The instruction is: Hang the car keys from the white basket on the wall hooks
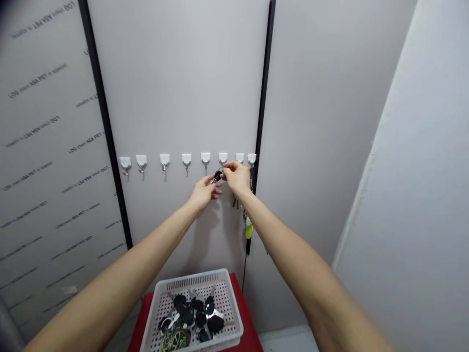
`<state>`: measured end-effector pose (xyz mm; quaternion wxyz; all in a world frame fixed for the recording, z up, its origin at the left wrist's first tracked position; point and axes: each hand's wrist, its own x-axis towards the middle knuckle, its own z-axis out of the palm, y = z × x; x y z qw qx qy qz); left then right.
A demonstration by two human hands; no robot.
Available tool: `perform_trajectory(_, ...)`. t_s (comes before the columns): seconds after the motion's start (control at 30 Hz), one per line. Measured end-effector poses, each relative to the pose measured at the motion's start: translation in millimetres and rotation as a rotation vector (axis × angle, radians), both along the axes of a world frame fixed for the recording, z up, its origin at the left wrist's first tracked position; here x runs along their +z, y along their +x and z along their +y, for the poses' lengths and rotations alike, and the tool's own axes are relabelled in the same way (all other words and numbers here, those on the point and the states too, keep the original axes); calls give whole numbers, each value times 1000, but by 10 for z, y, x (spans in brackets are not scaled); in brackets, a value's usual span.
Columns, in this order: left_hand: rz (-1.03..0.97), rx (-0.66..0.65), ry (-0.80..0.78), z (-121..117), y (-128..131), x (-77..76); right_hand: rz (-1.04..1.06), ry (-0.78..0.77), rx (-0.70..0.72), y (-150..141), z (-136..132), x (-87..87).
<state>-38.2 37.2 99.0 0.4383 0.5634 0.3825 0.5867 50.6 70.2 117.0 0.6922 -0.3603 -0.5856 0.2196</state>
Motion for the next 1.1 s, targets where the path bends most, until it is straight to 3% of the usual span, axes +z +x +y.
perform_trajectory(0.2,89,58,-32,108,17,47,-71,-114,-120,-8,180,39)
perform_trajectory(0.3,100,43,-72,74,-81,-104,-146,-103,-151,20,186,-15)
perform_trajectory(0.37,96,21,-104,16,-200,-319,-211,-16,-222,56,119,-123)
perform_trajectory(0.43,96,17,-144,-56,-349,-637,-296,64,-304,88,-7,-340)
perform_trajectory(0.5,130,34,-206,-138,-500,-1045,-440,60,-295,96,-178,-693)
perform_trajectory(0.57,226,49,-268,-238,-629,-1498,-697,-51,-125,71,-378,-1160)
perform_trajectory(0.63,387,52,-274,-356,-723,-1927,-1016,-212,141,23,-573,-1667)
perform_trajectory(0.67,482,47,-244,-416,-755,-2111,-1148,-271,242,-4,-654,-1902)
perform_trajectory(0.73,676,36,-164,-525,-797,-2392,-1310,-345,316,-53,-763,-2278)
perform_trajectory(0.8,863,19,-80,-603,-814,-2549,-1373,-375,306,-93,-809,-2497)
perform_trajectory(0.87,1006,-1,-11,-647,-817,-2608,-1373,-390,283,-129,-819,-2589)
perform_trajectory(0.97,1103,-12,30,-663,-813,-2618,-1338,-421,255,-178,-820,-2632)
perform_trajectory(1.1,1070,-11,33,-651,-827,-2633,-1223,-397,233,-203,-805,-2635)
